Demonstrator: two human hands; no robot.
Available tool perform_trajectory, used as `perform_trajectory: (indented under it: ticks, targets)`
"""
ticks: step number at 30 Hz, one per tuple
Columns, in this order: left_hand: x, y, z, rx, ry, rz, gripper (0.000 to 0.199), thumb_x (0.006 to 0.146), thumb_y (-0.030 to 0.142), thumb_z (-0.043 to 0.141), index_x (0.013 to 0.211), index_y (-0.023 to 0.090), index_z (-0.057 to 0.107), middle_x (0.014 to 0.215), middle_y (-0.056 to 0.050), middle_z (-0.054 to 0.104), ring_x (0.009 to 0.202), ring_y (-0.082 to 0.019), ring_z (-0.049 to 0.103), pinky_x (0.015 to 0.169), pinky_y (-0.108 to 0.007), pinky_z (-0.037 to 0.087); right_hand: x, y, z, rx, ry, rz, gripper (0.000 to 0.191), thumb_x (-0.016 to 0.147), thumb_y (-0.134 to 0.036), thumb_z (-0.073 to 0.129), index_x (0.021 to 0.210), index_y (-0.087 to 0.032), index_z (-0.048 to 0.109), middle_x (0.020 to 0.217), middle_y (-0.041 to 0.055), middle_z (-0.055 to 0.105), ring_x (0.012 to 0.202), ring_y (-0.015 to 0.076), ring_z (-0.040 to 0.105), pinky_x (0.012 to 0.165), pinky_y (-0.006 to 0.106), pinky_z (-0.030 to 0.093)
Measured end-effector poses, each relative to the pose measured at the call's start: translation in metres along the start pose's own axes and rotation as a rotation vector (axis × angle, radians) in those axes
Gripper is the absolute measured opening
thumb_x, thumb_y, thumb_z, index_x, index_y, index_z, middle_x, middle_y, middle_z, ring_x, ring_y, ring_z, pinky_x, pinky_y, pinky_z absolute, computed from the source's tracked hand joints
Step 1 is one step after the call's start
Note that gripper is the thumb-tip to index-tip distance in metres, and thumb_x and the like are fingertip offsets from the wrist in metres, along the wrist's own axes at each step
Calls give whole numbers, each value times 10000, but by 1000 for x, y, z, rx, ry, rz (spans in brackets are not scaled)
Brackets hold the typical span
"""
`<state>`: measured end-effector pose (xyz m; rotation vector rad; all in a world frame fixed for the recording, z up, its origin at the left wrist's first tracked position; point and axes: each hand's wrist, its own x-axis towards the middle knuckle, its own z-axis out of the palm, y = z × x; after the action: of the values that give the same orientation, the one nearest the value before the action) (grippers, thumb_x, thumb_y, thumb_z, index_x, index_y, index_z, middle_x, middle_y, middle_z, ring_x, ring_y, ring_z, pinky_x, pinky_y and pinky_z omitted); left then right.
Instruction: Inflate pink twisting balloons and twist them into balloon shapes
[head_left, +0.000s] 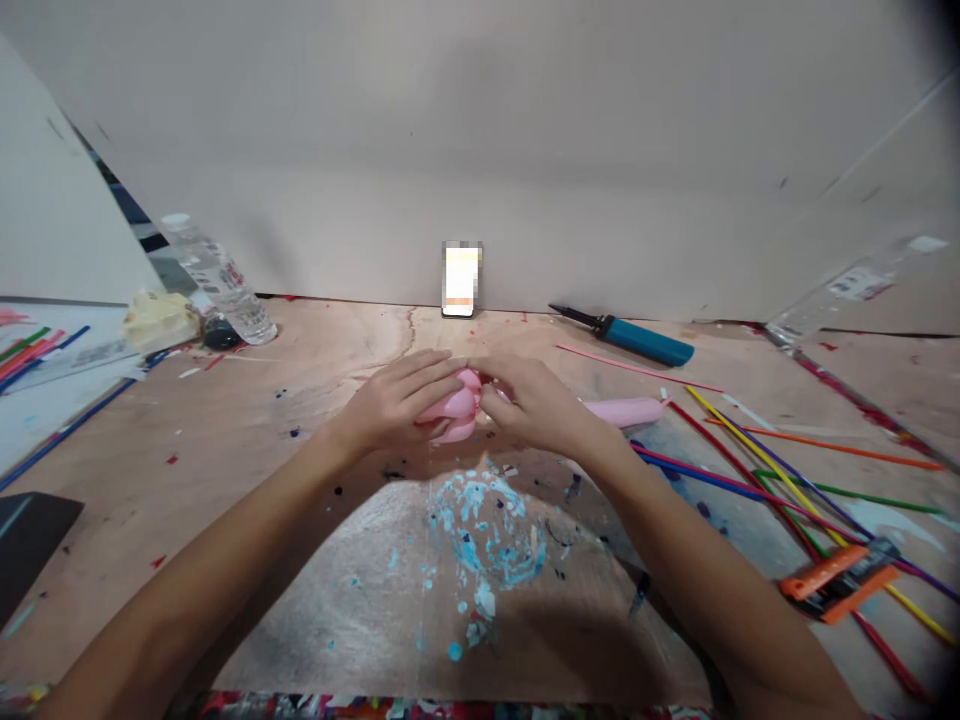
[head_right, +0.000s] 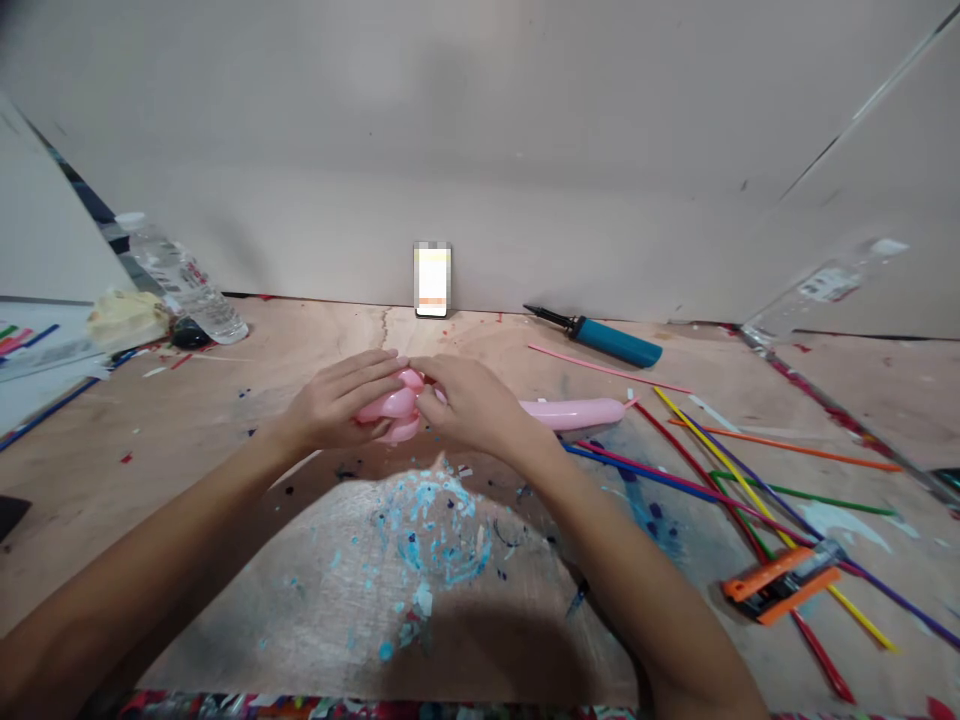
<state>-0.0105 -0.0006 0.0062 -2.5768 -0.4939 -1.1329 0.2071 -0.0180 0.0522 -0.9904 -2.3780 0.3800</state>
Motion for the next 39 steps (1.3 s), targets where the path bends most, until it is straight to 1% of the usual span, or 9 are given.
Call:
perform_trajectory:
  ticks: [5,9,13,16,19,22,25,32,39]
  targets:
    - [-9,-2,4,111,-17,-47,531,850,316,594,1329,159,429,1290,-146,583,1237,-256,518,1023,-447,464,3,5,-2,154,9,16,416,763,-91,416,1084,-194,658,1077,36,685,933,168,605,820,281,443]
    - [-9,-1,3,163,40,-115,419,897,355,513,1266,161,471,1176,-144,641,1100,-243,601,923,-402,508,1,4,-5,171,-4,84,361,771,-109,430,1021,-189,677,1013,23,702,819,155,612,724,262,444]
    - [-8,1,2,206,25,-128,366,911,349,484,1210,139,502,1068,-139,671,973,-230,632,839,-368,515,0,2,-3,151,8,78,292,769,-105,438,910,-189,681,902,8,703,814,156,607,730,260,431]
    - [-7,2,2,202,8,-139,363,908,380,488,1188,150,512,1020,-123,676,910,-221,633,801,-355,511,0,-2,-3,132,3,75,238,829,-155,432,860,-187,666,863,9,693,789,153,600,714,262,423]
    - [-4,3,0,167,-34,-131,424,881,447,527,1186,153,512,1013,-121,662,906,-224,619,801,-360,507,0,-7,-4,86,3,46,160,828,-292,543,882,-187,653,860,14,689,766,160,593,694,269,418]
    - [-1,1,-2,136,-50,-155,477,840,510,569,1153,153,526,995,-118,649,882,-220,603,786,-357,508,-1,-8,-4,39,-22,35,245,742,-349,658,926,-187,648,869,19,690,757,170,594,674,271,415]
    - [2,0,-4,143,-71,-161,471,833,509,579,1122,140,535,972,-114,640,854,-214,589,766,-351,509,-1,-6,-2,13,-12,79,294,727,-353,668,971,-189,654,918,34,697,783,182,605,682,279,421]
    - [11,7,-7,190,-41,-97,462,836,515,567,1088,129,536,956,-115,624,855,-221,568,766,-358,507,-1,0,-11,165,-66,139,396,706,-239,655,1099,-212,625,1048,23,683,915,193,618,774,291,458]
    - [13,10,-2,170,-71,-161,380,829,433,606,1069,154,510,998,-121,600,909,-236,547,791,-394,496,-2,1,-4,176,51,133,446,702,-131,576,1139,-219,596,1080,33,671,960,194,614,823,313,466]
